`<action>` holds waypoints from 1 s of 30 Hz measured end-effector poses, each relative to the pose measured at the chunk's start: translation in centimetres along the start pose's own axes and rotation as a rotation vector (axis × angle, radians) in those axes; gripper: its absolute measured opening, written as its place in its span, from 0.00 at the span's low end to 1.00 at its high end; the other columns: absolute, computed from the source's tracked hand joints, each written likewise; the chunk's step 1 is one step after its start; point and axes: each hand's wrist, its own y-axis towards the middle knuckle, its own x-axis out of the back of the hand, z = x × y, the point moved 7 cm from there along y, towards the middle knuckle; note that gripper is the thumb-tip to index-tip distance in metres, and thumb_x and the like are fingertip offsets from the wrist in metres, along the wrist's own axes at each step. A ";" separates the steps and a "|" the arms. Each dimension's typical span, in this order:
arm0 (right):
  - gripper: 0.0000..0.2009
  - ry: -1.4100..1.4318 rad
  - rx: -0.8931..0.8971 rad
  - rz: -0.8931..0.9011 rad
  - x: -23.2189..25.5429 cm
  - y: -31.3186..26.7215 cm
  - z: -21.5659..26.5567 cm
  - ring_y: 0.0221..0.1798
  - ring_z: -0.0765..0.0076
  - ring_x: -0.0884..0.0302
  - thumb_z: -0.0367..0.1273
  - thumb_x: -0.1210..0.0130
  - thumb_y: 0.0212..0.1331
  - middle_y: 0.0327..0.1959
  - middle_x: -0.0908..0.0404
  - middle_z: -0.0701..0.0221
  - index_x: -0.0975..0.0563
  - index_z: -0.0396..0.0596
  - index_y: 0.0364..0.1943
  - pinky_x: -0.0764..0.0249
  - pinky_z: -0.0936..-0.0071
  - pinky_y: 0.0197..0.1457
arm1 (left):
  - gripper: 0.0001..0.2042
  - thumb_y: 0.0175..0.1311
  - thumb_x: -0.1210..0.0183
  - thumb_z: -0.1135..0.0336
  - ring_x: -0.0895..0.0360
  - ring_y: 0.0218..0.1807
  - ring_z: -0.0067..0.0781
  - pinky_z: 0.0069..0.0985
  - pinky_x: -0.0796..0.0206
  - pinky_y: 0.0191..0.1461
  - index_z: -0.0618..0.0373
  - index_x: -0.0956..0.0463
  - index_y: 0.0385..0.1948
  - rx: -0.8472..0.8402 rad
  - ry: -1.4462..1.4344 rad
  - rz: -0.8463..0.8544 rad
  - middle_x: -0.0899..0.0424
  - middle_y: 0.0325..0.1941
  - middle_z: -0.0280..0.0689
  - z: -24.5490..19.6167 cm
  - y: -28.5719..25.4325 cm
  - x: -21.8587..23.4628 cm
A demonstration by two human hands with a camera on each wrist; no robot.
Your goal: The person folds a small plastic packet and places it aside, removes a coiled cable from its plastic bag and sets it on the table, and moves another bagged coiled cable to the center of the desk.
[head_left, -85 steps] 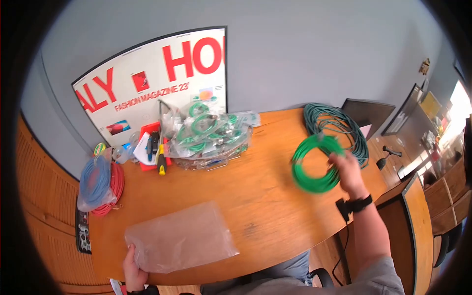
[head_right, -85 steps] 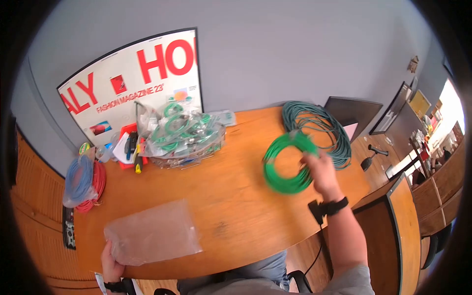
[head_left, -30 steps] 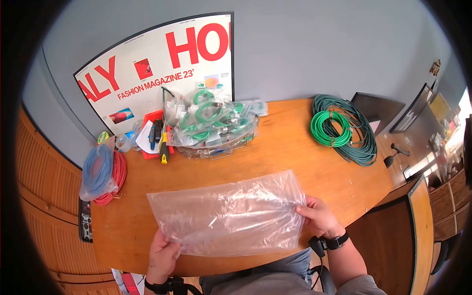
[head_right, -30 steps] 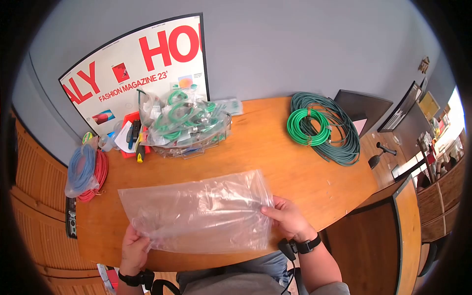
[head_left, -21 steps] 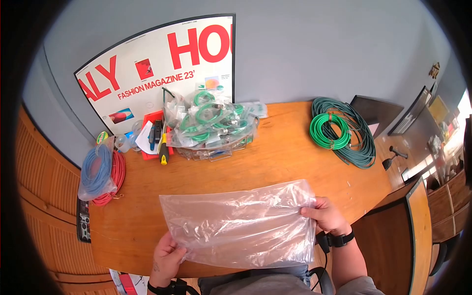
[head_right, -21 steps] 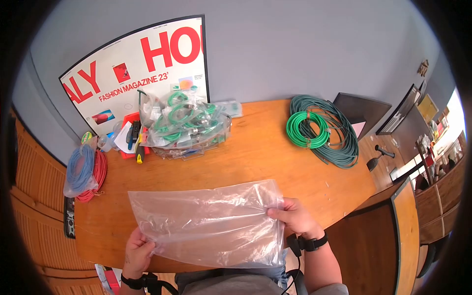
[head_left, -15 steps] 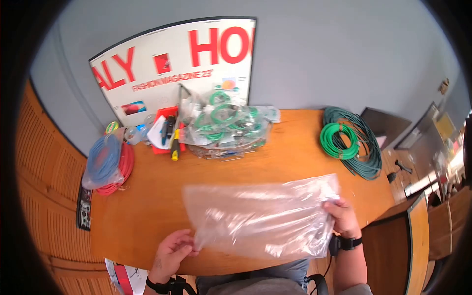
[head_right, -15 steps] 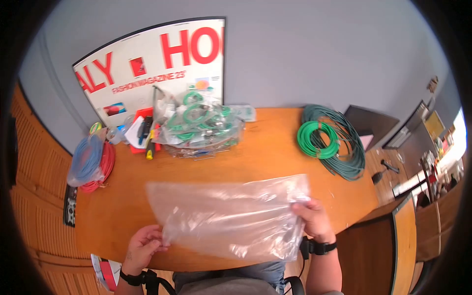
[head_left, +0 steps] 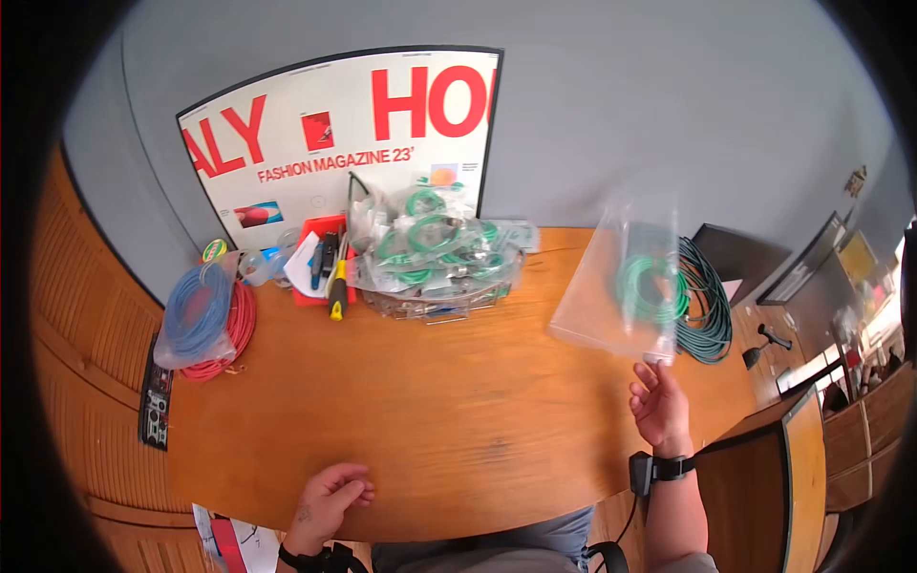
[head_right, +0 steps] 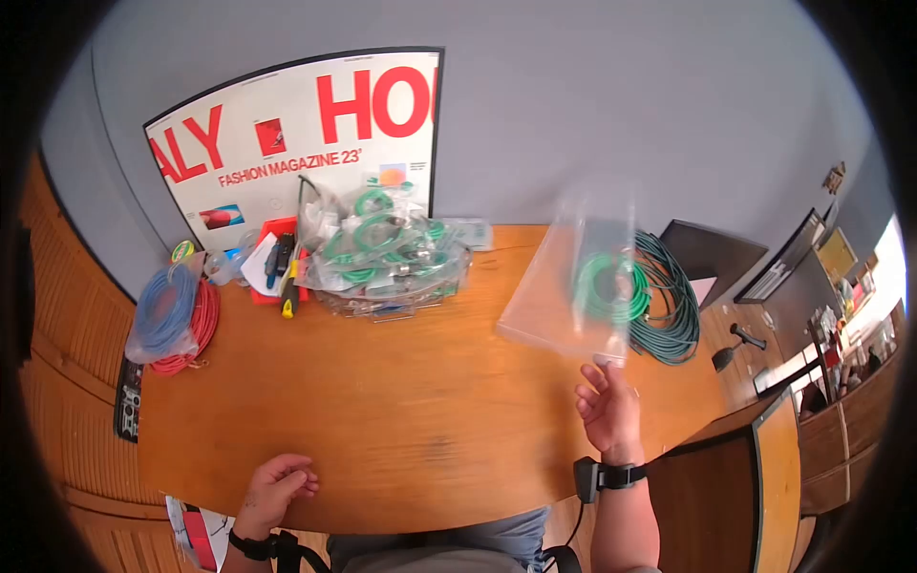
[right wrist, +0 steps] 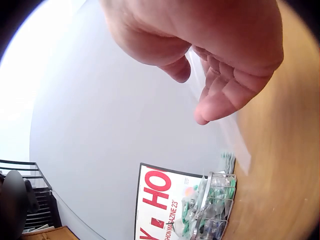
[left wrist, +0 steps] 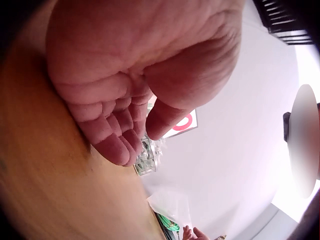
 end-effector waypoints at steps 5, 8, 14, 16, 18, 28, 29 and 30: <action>0.14 -0.017 -0.040 0.012 -0.8 -0.6 -0.7 0.31 0.73 0.19 0.42 0.52 0.71 0.39 0.16 0.76 0.26 0.54 0.54 0.25 0.79 0.30 | 0.12 0.69 0.48 0.73 0.19 0.40 0.31 0.26 0.23 0.44 0.66 0.27 0.51 0.000 -0.091 -0.005 0.18 0.39 0.43 0.1 0.1 0.5; 0.15 -0.014 -0.043 -0.002 -0.3 -0.5 -0.8 0.31 0.74 0.19 0.42 0.52 0.70 0.38 0.16 0.77 0.26 0.53 0.55 0.25 0.80 0.30 | 0.12 0.69 0.48 0.73 0.19 0.39 0.31 0.26 0.23 0.44 0.66 0.27 0.51 0.016 -0.103 -0.016 0.18 0.39 0.42 0.0 0.1 0.4; 0.15 -0.007 -0.039 -0.034 0.4 0.0 -0.6 0.30 0.74 0.20 0.43 0.52 0.70 0.36 0.17 0.78 0.26 0.54 0.54 0.26 0.80 0.28 | 0.12 0.69 0.48 0.73 0.19 0.38 0.32 0.26 0.23 0.44 0.66 0.27 0.51 0.012 -0.095 -0.035 0.18 0.38 0.43 0.2 0.3 0.5; 0.13 -0.019 -0.049 -0.056 0.7 0.6 -0.5 0.29 0.74 0.21 0.43 0.52 0.70 0.34 0.17 0.79 0.24 0.54 0.50 0.27 0.80 0.28 | 0.12 0.69 0.48 0.73 0.19 0.38 0.32 0.26 0.23 0.43 0.66 0.27 0.51 0.001 -0.093 -0.038 0.18 0.38 0.43 0.5 0.3 0.7; 0.12 -0.019 -0.079 -0.064 1.0 1.6 -0.3 0.29 0.74 0.21 0.43 0.51 0.70 0.32 0.17 0.80 0.24 0.55 0.46 0.27 0.80 0.28 | 0.12 0.69 0.48 0.72 0.19 0.38 0.32 0.27 0.23 0.43 0.66 0.27 0.51 -0.010 -0.089 -0.039 0.18 0.38 0.43 0.5 0.4 0.7; 0.17 -0.213 -0.144 -0.059 -0.1 6.8 -1.1 0.19 0.75 0.30 0.51 0.47 0.66 0.17 0.29 0.80 0.28 0.57 0.26 0.36 0.78 0.21 | 0.11 0.69 0.46 0.72 0.19 0.38 0.33 0.28 0.23 0.43 0.65 0.27 0.50 -0.024 -0.221 -0.033 0.19 0.38 0.42 1.0 0.7 1.2; 0.19 -0.246 -0.181 -0.077 -0.5 6.3 -1.6 0.17 0.75 0.33 0.52 0.45 0.64 0.15 0.31 0.80 0.29 0.58 0.24 0.38 0.79 0.19 | 0.12 0.69 0.46 0.71 0.19 0.39 0.33 0.29 0.23 0.43 0.65 0.27 0.50 -0.018 -0.222 -0.051 0.19 0.38 0.41 1.0 0.5 1.3; 0.21 -0.284 -0.228 -0.078 -1.3 5.8 -2.2 0.14 0.76 0.35 0.54 0.44 0.62 0.13 0.33 0.80 0.31 0.58 0.21 0.41 0.79 0.17 | 0.12 0.69 0.46 0.71 0.19 0.39 0.33 0.29 0.23 0.43 0.65 0.27 0.50 -0.029 -0.221 -0.092 0.19 0.38 0.41 0.9 0.4 1.5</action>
